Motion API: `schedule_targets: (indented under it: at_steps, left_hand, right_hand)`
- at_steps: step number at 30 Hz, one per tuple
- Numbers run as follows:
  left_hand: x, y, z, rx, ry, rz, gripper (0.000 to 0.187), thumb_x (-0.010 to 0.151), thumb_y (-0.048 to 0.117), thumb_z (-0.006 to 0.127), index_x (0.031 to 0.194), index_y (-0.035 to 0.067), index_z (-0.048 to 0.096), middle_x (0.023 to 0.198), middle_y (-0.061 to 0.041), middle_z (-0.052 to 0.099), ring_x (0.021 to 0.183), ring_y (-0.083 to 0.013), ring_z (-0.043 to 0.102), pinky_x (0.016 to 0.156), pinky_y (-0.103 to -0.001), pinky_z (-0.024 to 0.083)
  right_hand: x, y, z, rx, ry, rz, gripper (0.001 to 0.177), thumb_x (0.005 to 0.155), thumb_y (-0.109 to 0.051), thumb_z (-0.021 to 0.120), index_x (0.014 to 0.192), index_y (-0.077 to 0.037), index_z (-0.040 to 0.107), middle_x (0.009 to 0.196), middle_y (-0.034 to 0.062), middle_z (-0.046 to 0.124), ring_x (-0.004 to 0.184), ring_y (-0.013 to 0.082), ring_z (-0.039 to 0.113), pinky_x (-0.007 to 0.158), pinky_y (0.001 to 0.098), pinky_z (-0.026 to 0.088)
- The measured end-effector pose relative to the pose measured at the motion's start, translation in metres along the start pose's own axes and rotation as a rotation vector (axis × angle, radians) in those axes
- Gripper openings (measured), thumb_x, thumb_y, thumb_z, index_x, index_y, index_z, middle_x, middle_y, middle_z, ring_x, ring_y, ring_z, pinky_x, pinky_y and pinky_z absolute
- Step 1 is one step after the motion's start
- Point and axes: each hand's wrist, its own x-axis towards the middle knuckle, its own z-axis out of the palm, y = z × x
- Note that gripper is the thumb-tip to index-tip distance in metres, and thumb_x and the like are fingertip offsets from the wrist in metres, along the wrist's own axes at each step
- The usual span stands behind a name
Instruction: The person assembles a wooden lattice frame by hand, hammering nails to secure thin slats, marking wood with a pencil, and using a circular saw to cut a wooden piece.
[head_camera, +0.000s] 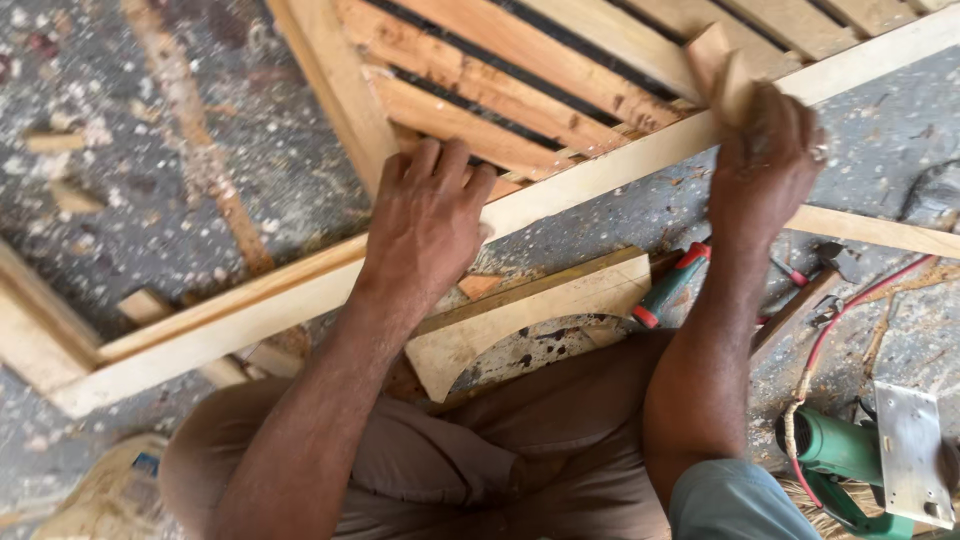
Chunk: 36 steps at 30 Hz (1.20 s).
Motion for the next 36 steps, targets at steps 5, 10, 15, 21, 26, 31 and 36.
schedule_targets:
  at_steps: [5, 10, 15, 21, 26, 31, 36]
  left_hand:
    - [-0.004, -0.005, 0.012, -0.017, 0.034, -0.009, 0.028, 0.092, 0.01, 0.071, 0.12, 0.006, 0.074, 0.113, -0.012, 0.059, 0.108, -0.0247, 0.054, 0.092, -0.049, 0.054]
    - [-0.005, -0.008, 0.026, 0.015, 0.163, 0.017, 0.03, 0.088, 0.006, 0.069, 0.117, 0.006, 0.075, 0.112, -0.012, 0.059, 0.106, -0.0241, 0.053, 0.09, -0.047, 0.054]
    - [-0.006, -0.01, 0.029, -0.023, 0.149, -0.017, 0.028, 0.09, 0.003, 0.068, 0.117, 0.005, 0.075, 0.108, -0.01, 0.058, 0.104, -0.0234, 0.054, 0.089, -0.044, 0.053]
    - [-0.005, -0.009, 0.033, -0.013, 0.18, -0.012, 0.026, 0.09, 0.004, 0.07, 0.115, 0.003, 0.074, 0.114, -0.009, 0.064, 0.108, -0.0211, 0.057, 0.091, -0.039, 0.053]
    - [-0.007, 0.013, 0.037, 0.273, 0.029, -0.047, 0.025, 0.095, 0.011, 0.07, 0.118, 0.0, 0.072, 0.114, -0.014, 0.066, 0.105, -0.0243, 0.057, 0.095, -0.042, 0.055]
    - [-0.017, 0.033, 0.031, 0.361, 0.073, -0.088, 0.046, 0.093, 0.021, 0.067, 0.133, -0.002, 0.062, 0.131, -0.022, 0.061, 0.109, -0.0286, 0.057, 0.093, -0.042, 0.056]
    - [-0.021, 0.039, 0.028, 0.3, 0.0, -0.109, 0.055, 0.093, 0.024, 0.061, 0.143, 0.003, 0.053, 0.139, -0.026, 0.053, 0.112, -0.0304, 0.056, 0.095, -0.046, 0.056]
  right_hand:
    - [-0.007, -0.029, -0.027, 0.459, 0.1, 0.073, 0.042, 0.091, 0.003, 0.07, 0.131, -0.004, 0.062, 0.116, 0.0156, 0.065, 0.105, 0.0218, 0.07, 0.09, 0.0366, 0.063]
    - [-0.022, -0.054, -0.005, 1.494, -0.096, 0.194, 0.038, 0.101, 0.002, 0.069, 0.138, -0.003, 0.066, 0.119, 0.0178, 0.076, 0.112, 0.0284, 0.075, 0.105, 0.0436, 0.065]
    - [-0.042, -0.088, 0.015, 1.413, -0.211, 0.204, 0.028, 0.108, -0.006, 0.065, 0.135, -0.004, 0.063, 0.123, 0.0173, 0.075, 0.116, 0.0273, 0.073, 0.098, 0.0429, 0.062]
    - [-0.058, -0.104, 0.031, 1.099, -0.299, 0.02, 0.027, 0.112, -0.011, 0.063, 0.138, -0.002, 0.058, 0.126, 0.0177, 0.072, 0.125, 0.0267, 0.07, 0.11, 0.0439, 0.061]
    - [-0.041, -0.1, 0.008, 1.216, -0.271, 0.086, 0.042, 0.108, -0.013, 0.067, 0.146, -0.003, 0.052, 0.119, 0.0142, 0.073, 0.111, 0.0253, 0.075, 0.102, 0.0399, 0.066]
    - [-0.024, -0.091, -0.032, 0.4, -0.865, 0.091, 0.05, 0.098, -0.016, 0.074, 0.145, -0.006, 0.061, 0.088, 0.0154, 0.077, 0.079, 0.0286, 0.073, 0.069, 0.0381, 0.059]
    - [-0.025, -0.09, -0.027, 0.263, -1.004, -0.178, 0.045, 0.087, -0.02, 0.082, 0.128, -0.006, 0.068, 0.088, 0.0164, 0.079, 0.075, 0.021, 0.076, 0.069, 0.0353, 0.059]
